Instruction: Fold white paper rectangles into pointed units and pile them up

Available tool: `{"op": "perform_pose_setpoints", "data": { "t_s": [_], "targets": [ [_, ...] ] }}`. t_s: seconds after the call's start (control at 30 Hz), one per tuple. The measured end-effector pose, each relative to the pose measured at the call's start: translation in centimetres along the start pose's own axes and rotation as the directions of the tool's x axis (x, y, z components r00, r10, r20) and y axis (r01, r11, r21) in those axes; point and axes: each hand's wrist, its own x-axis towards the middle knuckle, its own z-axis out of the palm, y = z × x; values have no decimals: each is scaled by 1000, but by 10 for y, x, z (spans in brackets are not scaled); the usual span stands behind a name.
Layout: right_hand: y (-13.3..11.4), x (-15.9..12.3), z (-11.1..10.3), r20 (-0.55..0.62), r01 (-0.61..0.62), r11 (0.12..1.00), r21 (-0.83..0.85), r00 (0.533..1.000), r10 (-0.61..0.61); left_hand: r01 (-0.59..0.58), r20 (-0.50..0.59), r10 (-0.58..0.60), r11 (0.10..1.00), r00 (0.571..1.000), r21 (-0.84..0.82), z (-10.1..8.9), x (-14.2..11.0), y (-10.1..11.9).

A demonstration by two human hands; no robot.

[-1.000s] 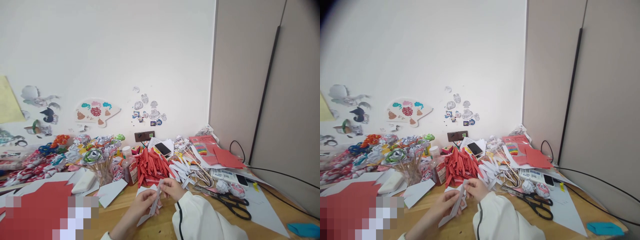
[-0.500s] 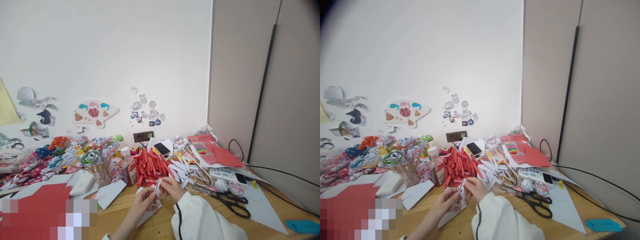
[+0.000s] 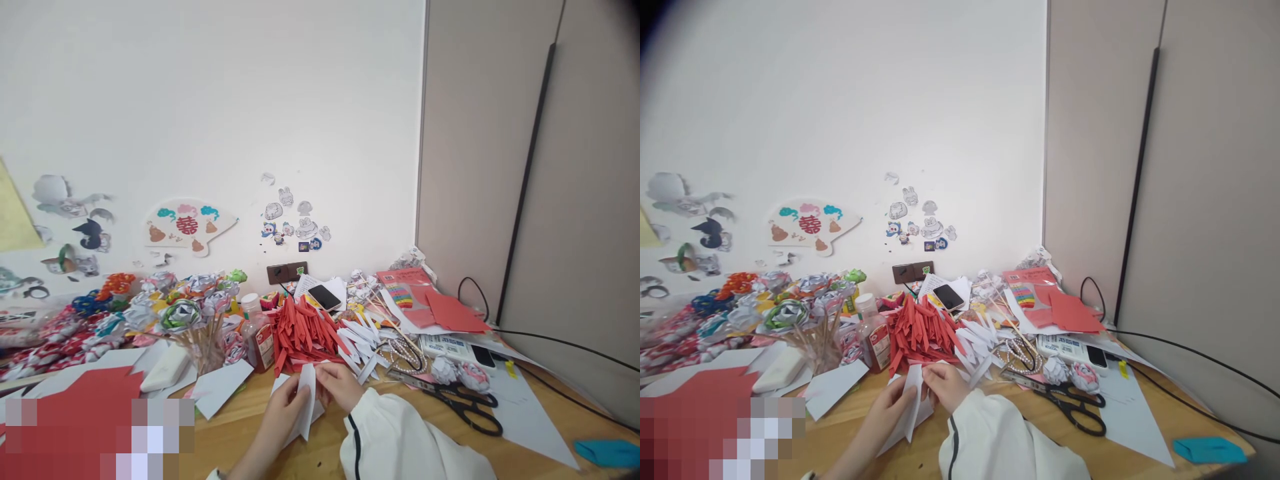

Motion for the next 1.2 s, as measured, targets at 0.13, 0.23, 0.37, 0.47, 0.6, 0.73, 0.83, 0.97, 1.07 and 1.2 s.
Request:
{"op": "perform_pose_setpoints", "data": {
  "t_s": [0.13,0.23,0.37,0.47,0.6,0.73,0.83,0.97,1.07,1.2],
  "targets": [
    [5,3,-2,-47,-31,998,54,998,34,-28,2,27,997,1000,67,-1,-2,-1],
    [7,3,-4,-69,-69,997,44,995,72,-12,-18,15,991,1000,136,-1,-2,0],
    [4,2,-3,-80,-104,994,44,991,107,30,-62,-19,984,998,178,0,-1,-2],
    [2,1,0,-124,-59,998,7,991,59,17,-67,-8,990,998,139,1,-1,-4],
    [0,0,4,-198,-27,999,-29,980,21,3,-55,2,996,998,85,2,-1,-5],
    [3,1,3,-245,-27,1000,-6,969,25,11,-63,-7,998,998,68,4,-1,-1],
    [6,2,1,-231,-42,999,4,972,42,33,-37,-32,999,999,42,5,-2,1],
    [5,2,0,-210,-59,998,33,976,65,43,-20,-42,997,999,67,4,-3,4],
    [2,1,0,-200,-65,996,56,977,75,47,-30,-44,994,999,100,4,-3,5],
    [-1,0,0,-181,-58,997,42,981,65,43,-45,-39,993,998,109,4,-3,5]
  ]
}}
